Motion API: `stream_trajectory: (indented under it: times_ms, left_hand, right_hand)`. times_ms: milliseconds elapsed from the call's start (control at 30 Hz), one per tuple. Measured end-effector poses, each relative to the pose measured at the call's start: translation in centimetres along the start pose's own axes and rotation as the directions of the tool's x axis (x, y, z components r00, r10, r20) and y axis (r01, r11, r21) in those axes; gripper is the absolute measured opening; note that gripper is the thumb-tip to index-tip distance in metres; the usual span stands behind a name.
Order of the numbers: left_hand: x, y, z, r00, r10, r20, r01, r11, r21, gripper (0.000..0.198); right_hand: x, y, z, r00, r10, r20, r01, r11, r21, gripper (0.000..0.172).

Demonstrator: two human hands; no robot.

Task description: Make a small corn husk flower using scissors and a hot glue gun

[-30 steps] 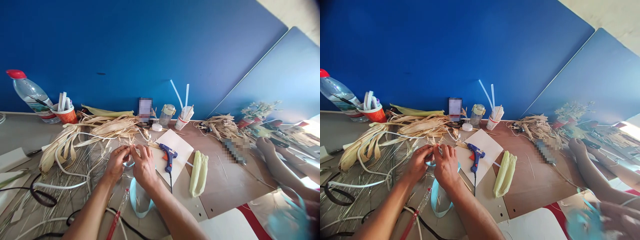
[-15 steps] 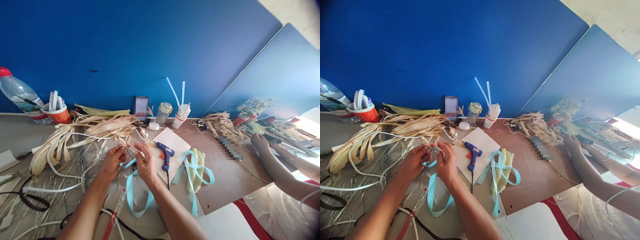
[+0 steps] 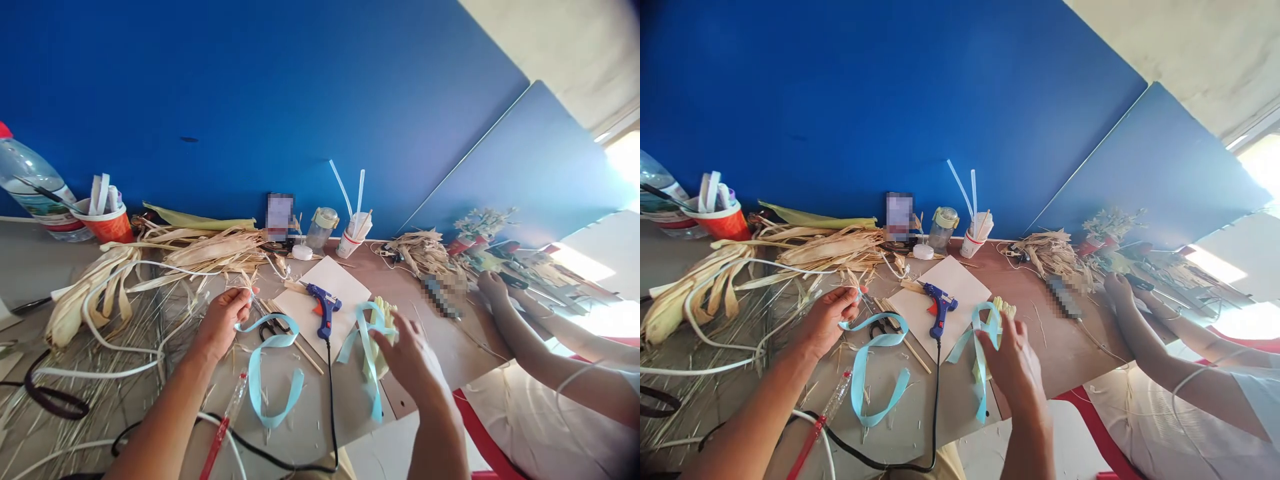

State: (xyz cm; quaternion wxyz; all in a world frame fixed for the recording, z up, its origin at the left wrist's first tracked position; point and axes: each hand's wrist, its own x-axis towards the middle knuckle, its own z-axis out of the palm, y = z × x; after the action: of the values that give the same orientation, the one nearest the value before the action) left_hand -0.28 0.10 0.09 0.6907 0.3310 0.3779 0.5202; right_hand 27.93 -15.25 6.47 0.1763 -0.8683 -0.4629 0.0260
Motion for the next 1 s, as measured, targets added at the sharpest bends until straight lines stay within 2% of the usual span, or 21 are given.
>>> stream_trajectory:
  times_ms: [100,167,200,267,367,433,500,600,667,767,867,933,1000]
  left_hand:
    - [0.0,0.0,0.0,1.0,0.009,0.007,-0.009,1.0,0.009,0.032]
    - [0.0,0.0,0.0,1.0,0.014,0.003,-0.014,1.0,0.011,0.032]
    - [0.0,0.0,0.0,1.0,0.016,0.001,-0.016,1.0,0.012,0.032]
    - [-0.1,0.1,0.1,1.0,0.017,0.0,-0.017,1.0,0.013,0.033]
    - [-0.1,0.2,0.2,1.0,0.017,-0.001,-0.017,1.0,0.007,0.033]
    - [-0.1,0.2,0.2,1.0,0.019,-0.007,-0.019,1.0,0.001,0.033]
    - [-0.1,0.3,0.2,1.0,0.018,-0.011,-0.018,1.0,0.001,0.034]
    - [-0.1,0.3,0.2,1.0,0.017,-0.011,-0.017,1.0,0.007,0.035]
    - [-0.2,0.3,0.3,1.0,0.017,-0.011,-0.017,1.0,0.014,0.036]
    - [-0.2,0.4,0.3,1.0,0.018,-0.012,-0.017,1.0,0.021,0.034]
    - [-0.2,0.3,0.2,1.0,0.026,0.003,-0.026,0.999,0.027,0.031]
    - [-0.2,0.2,0.2,1.0,0.03,0.01,-0.03,0.999,0.025,0.029]
    - [-0.2,0.1,0.1,1.0,0.026,0.014,-0.027,1.0,0.015,0.029]
  right_hand:
    - [-1.6,2.6,3.7,0.981,-0.031,0.192,0.045,0.997,-0.065,0.039]
    - [-2.4,2.9,5.0,0.975,-0.008,0.222,0.031,0.994,-0.101,0.022]
    - [-2.5,2.7,5.0,0.974,0.001,0.226,0.024,0.994,-0.107,0.019]
    - [-2.1,2.1,4.1,0.98,0.003,0.199,0.014,0.996,-0.085,0.024]
    - [-0.5,0.9,1.8,0.996,-0.003,0.089,0.005,1.0,-0.021,0.028]
    - [0.6,0.2,1.3,0.999,0.007,0.054,-0.005,0.999,-0.037,0.035]
    - [1.4,-0.3,1.9,0.994,0.006,0.107,0.003,0.996,-0.084,0.042]
    - [1.9,-0.3,4.2,0.961,0.047,0.273,-0.002,0.987,-0.164,0.043]
    - [1.9,0.0,5.6,0.951,0.068,0.302,-0.015,0.985,-0.171,0.042]
    - [2.0,0.5,5.9,0.978,0.001,0.208,0.012,0.998,-0.065,0.039]
    - [2.7,-0.2,3.9,0.995,-0.094,-0.028,0.097,0.984,0.148,0.039]
    - [3.6,-1.9,1.6,0.969,-0.184,-0.167,0.229,0.922,0.313,0.043]
    - [4.8,-4.4,-0.9,0.927,-0.276,-0.254,0.366,0.812,0.454,0.042]
